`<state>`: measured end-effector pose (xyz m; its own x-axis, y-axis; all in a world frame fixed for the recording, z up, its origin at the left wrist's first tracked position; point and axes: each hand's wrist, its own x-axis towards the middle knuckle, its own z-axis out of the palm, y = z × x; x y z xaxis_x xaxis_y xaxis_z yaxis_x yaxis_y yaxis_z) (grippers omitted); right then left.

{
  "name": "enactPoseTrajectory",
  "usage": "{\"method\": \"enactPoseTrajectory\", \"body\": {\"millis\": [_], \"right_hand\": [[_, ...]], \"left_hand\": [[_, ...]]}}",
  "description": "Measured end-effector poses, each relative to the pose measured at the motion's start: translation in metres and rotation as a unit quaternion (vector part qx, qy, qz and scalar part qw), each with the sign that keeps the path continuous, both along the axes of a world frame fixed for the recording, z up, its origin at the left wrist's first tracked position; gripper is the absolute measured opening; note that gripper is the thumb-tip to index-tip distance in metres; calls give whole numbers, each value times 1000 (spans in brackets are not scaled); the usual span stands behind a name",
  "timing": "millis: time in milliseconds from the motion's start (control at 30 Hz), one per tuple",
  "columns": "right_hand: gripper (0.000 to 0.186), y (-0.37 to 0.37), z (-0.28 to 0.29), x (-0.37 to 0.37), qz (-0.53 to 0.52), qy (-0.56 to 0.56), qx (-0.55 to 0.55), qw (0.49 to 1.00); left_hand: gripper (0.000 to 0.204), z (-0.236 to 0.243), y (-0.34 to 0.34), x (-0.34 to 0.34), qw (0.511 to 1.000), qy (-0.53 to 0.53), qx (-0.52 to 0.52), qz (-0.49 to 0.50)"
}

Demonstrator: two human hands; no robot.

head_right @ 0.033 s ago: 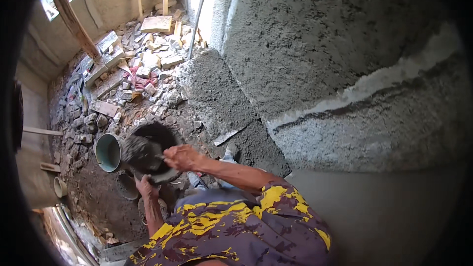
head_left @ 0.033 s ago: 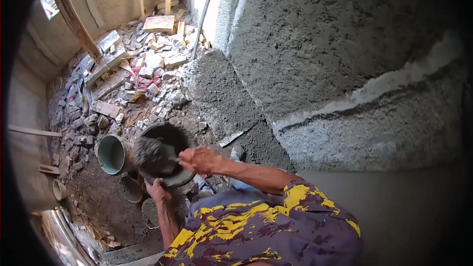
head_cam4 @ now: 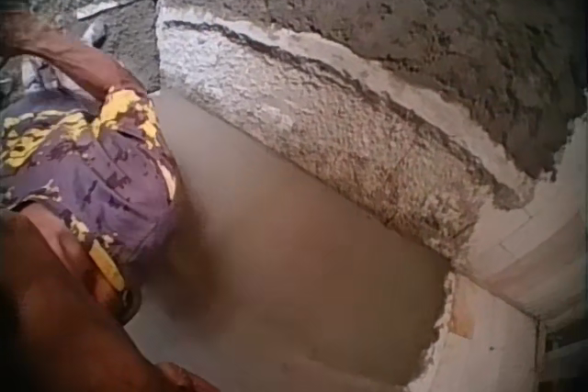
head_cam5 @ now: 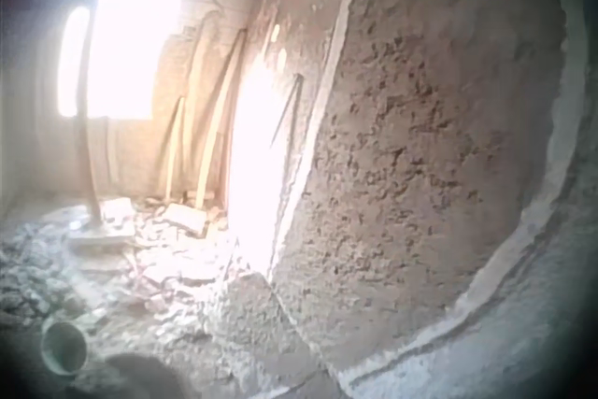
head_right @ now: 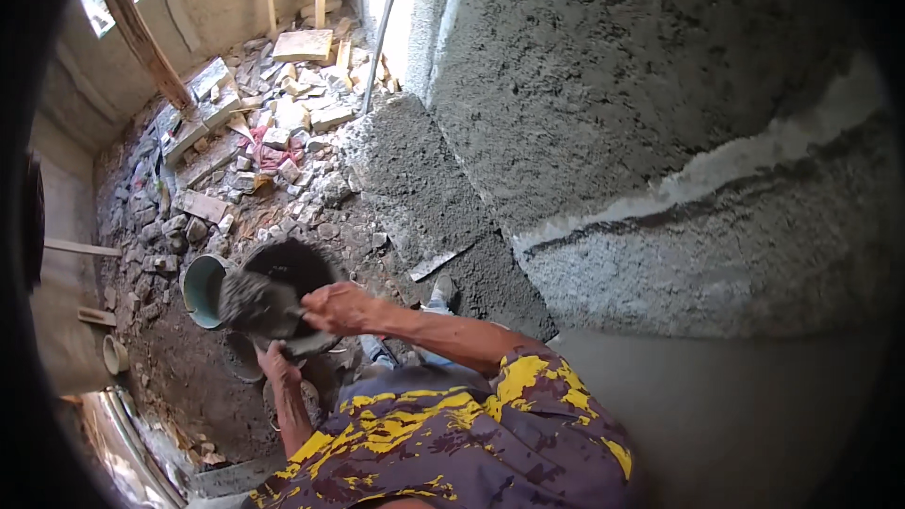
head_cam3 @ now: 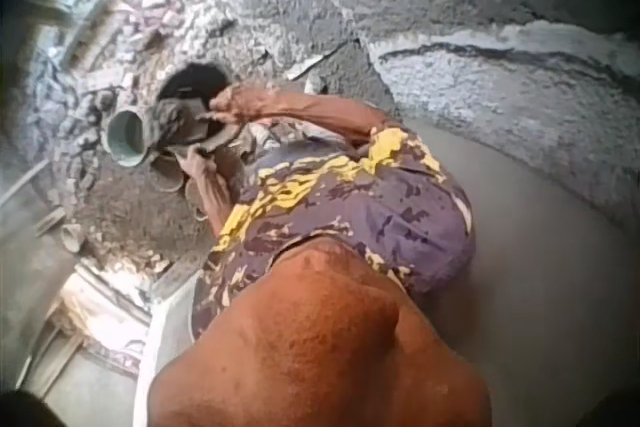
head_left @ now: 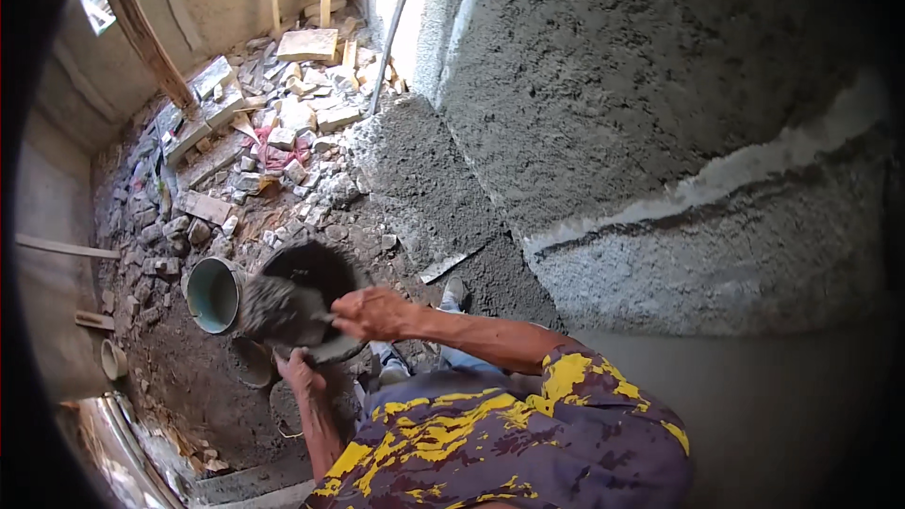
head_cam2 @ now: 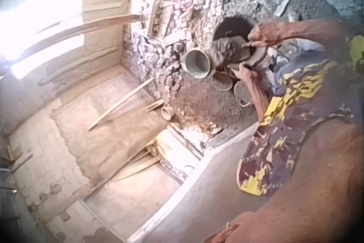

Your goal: The person scoops water from a bucket using a cup, pours it into a container of mortar, and mixes it with a trowel. They then scoop the mortar from the container and apply it onto the wall with the trowel.

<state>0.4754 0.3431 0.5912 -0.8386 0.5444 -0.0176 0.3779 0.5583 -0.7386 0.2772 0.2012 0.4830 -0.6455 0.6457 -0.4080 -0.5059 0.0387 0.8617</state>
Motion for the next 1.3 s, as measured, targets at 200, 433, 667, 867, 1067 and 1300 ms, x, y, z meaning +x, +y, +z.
{"method": "enactPoseTrajectory", "body": {"millis": [200, 433, 667, 867, 1067, 1300], "right_hand": [[34, 79, 30, 35, 264, 202, -433, 838], [26, 390, -35, 348, -477, 317, -208, 793], [28, 279, 120, 355, -497, 166, 237, 819], [17, 173, 25, 280, -104, -290, 110, 945], [18, 134, -72, 161, -123, -356, 272, 886], [34, 95, -62, 132, -125, -264, -45, 955]], "left_hand": [[53, 18, -22, 29, 983, -36, -77, 163], [72, -21, -41, 63, 951, 115, -223, 180], [65, -47, 4, 116, 963, 72, -238, 101], [58, 6, 125, 184, 966, 162, -179, -92], [46, 42, 175, 187, 929, 251, -131, -239], [45, 40, 164, 139, 945, 205, 11, -254]]}}
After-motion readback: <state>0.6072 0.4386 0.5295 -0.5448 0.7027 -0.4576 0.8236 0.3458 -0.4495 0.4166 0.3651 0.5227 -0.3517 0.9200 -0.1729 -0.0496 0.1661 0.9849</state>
